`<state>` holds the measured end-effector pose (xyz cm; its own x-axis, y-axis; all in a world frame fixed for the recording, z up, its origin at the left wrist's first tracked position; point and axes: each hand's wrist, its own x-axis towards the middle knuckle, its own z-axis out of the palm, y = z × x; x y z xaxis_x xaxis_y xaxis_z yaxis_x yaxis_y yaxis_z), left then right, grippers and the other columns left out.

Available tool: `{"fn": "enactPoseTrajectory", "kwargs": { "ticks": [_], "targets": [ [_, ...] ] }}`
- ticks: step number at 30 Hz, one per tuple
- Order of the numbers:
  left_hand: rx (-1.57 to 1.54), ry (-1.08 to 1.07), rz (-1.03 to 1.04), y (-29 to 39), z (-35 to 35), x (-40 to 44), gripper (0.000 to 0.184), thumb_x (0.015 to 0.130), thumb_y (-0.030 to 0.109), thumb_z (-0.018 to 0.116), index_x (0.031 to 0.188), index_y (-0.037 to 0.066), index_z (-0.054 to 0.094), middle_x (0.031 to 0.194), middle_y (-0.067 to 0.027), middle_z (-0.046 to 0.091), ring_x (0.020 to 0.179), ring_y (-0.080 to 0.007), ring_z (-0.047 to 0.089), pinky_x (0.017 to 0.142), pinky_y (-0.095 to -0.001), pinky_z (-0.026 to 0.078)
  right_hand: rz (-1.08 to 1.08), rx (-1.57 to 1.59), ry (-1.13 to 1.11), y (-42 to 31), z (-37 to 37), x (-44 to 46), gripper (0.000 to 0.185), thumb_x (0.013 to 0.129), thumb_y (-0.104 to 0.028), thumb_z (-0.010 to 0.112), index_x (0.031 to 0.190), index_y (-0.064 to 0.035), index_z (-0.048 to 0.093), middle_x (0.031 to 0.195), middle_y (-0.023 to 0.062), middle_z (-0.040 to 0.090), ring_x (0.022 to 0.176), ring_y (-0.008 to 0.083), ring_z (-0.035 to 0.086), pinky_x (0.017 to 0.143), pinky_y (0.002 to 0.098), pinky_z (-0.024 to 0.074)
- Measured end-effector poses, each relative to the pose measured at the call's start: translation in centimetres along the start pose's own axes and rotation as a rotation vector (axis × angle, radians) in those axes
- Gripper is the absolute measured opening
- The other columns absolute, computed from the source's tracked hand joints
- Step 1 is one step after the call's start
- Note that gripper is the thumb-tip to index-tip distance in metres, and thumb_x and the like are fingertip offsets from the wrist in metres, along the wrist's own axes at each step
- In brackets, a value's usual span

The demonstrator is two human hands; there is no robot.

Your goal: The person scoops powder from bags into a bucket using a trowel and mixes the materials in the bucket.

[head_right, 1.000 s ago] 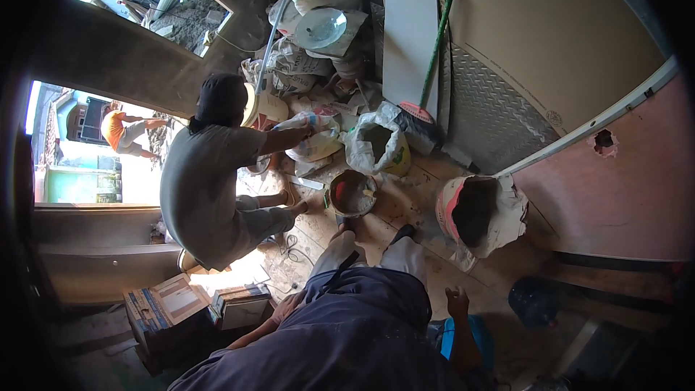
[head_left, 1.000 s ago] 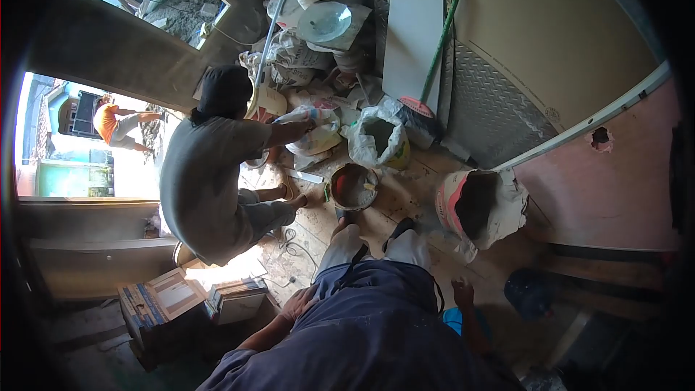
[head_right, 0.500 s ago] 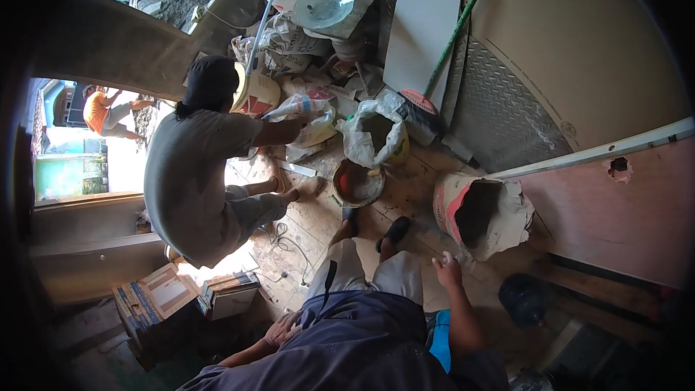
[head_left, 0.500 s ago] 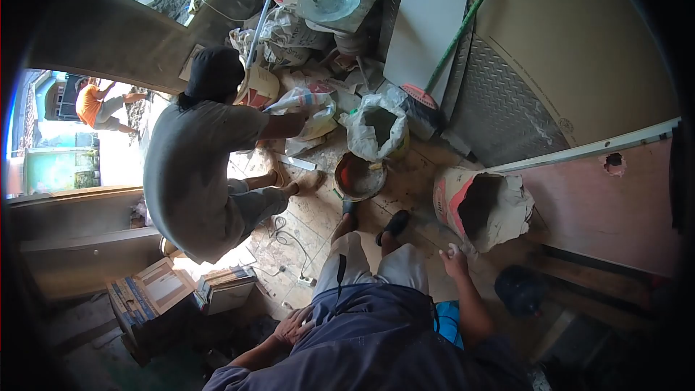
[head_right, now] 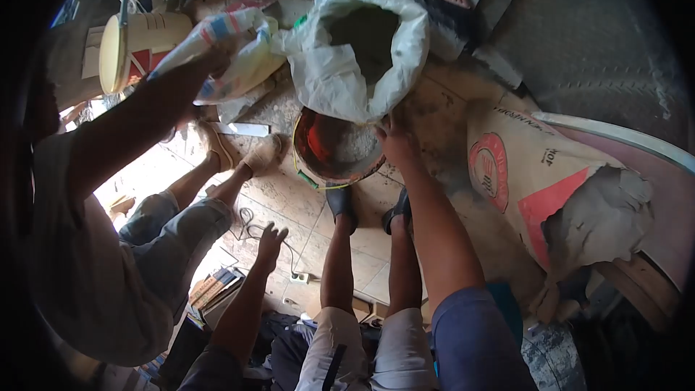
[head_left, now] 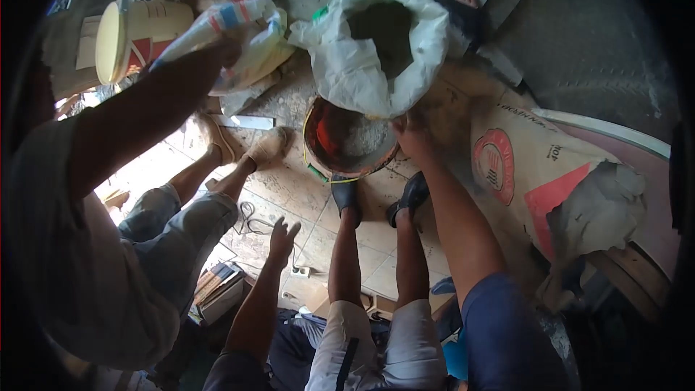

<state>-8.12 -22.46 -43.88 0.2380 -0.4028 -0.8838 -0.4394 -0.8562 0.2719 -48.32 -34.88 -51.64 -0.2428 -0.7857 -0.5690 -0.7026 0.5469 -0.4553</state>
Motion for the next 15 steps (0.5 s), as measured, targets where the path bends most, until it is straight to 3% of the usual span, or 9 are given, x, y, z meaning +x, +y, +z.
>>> {"fn": "enactPoseTrajectory", "kwargs": {
  "ticks": [2, 3, 4, 5, 6, 7, 8, 10, 15],
  "targets": [
    [-0.229, -0.055, -0.033, 3.6, 3.9, 5.8, 0.081, 0.084, 0.031, 0.065, 0.143, 0.000, 0.018, 0.141, -0.0263, 0.033, 0.132, -0.0313, 0.032, 0.108, -0.0392, 0.024, 0.018, -0.053, -0.062, -1.2, 4.1, 0.7, 0.062, 0.081, -0.040, 0.063, 0.126, -0.0011, 0.045, 0.116, 0.0246, 0.054, 0.105, 0.0386, 0.056, 0.087, 0.0442, 0.0468],
    [-0.160, -0.159, 0.125, 1.9, 5.2, 9.4, 0.085, 0.085, 0.036, 0.062, 0.144, 0.001, 0.011, 0.143, -0.0245, 0.030, 0.134, -0.0312, 0.029, 0.109, -0.0418, 0.020, -0.020, -0.117, 0.214, -1.4, 6.4, 0.4, 0.060, 0.081, -0.040, 0.064, 0.122, 0.0002, 0.046, 0.113, 0.0252, 0.055, 0.101, 0.0377, 0.058, 0.085, 0.0438, 0.0481],
    [-0.288, -0.184, 0.058, 4.7, 6.6, 10.0, 0.080, 0.086, 0.038, 0.060, 0.142, 0.000, 0.017, 0.141, -0.0235, 0.034, 0.133, -0.0308, 0.031, 0.108, -0.0462, 0.021, -0.069, -0.182, 0.496, -1.8, 8.1, 0.0, 0.059, 0.081, -0.040, 0.064, 0.119, 0.0016, 0.047, 0.111, 0.0259, 0.056, 0.098, 0.0368, 0.059, 0.082, 0.0433, 0.0494],
    [-0.378, -0.146, 0.020, 7.0, 8.1, 9.8, 0.073, 0.086, 0.040, 0.061, 0.137, -0.001, 0.029, 0.130, -0.0202, 0.046, 0.127, -0.0267, 0.038, 0.105, -0.0480, 0.022, -0.071, -0.191, 0.473, -2.8, 8.3, -0.7, 0.059, 0.081, -0.040, 0.064, 0.119, 0.0016, 0.047, 0.111, 0.0259, 0.056, 0.098, 0.0368, 0.059, 0.082, 0.0433, 0.0494],
    [-0.430, -0.158, 0.065, 7.3, 8.7, 11.0, 0.051, 0.088, 0.036, 0.060, 0.121, 0.000, 0.045, 0.110, -0.0146, 0.056, 0.109, -0.0212, 0.051, 0.097, -0.0449, 0.035, -0.002, -0.117, 0.236, -4.3, 7.7, -1.7, 0.058, 0.080, -0.039, 0.065, 0.117, 0.0023, 0.047, 0.110, 0.0269, 0.056, 0.097, 0.0372, 0.060, 0.083, 0.0433, 0.0494],
    [-0.540, -0.111, 0.050, 6.6, 9.6, 11.6, 0.041, 0.089, 0.032, 0.059, 0.114, 0.002, 0.047, 0.101, -0.0113, 0.057, 0.098, -0.0189, 0.053, 0.090, -0.0410, 0.041, 0.067, -0.041, 0.005, -5.2, 7.8, -2.4, 0.058, 0.080, -0.039, 0.065, 0.116, 0.0031, 0.048, 0.109, 0.0279, 0.056, 0.096, 0.0375, 0.060, 0.083, 0.0432, 0.0495],
    [-0.648, -0.063, 0.046, 6.3, 10.3, 12.3, 0.031, 0.090, 0.028, 0.057, 0.107, 0.004, 0.049, 0.093, -0.0080, 0.057, 0.087, -0.0166, 0.056, 0.082, -0.0371, 0.046, 0.063, -0.041, 0.006, -5.4, 9.3, -2.4, 0.058, 0.080, -0.039, 0.065, 0.116, 0.0031, 0.048, 0.109, 0.0279, 0.056, 0.096, 0.0375, 0.060, 0.083, 0.0432, 0.0495],
    [-0.814, -0.071, 0.015, 7.2, 10.7, 10.1, 0.016, 0.093, 0.020, 0.053, 0.098, 0.005, 0.051, 0.082, -0.0055, 0.053, 0.074, -0.0159, 0.056, 0.070, -0.0313, 0.050, 0.349, 0.161, -0.241, -5.3, 12.2, -3.1, 0.053, 0.079, -0.030, 0.067, 0.117, 0.0013, 0.049, 0.102, 0.0233, 0.061, 0.092, 0.0358, 0.062, 0.081, 0.0436, 0.0495],
    [-1.002, -0.201, 0.046, 11.9, 10.1, 5.5, 0.016, 0.094, 0.020, 0.050, 0.085, 0.008, 0.048, 0.071, -0.0025, 0.046, 0.064, -0.0156, 0.050, 0.066, -0.0331, 0.047, 0.128, -0.188, -0.296, -6.9, 6.3, -5.6, 0.040, 0.080, -0.027, 0.063, 0.109, -0.0001, 0.056, 0.095, 0.0221, 0.062, 0.094, 0.0345, 0.063, 0.079, 0.0416, 0.0515]
  ]
}}
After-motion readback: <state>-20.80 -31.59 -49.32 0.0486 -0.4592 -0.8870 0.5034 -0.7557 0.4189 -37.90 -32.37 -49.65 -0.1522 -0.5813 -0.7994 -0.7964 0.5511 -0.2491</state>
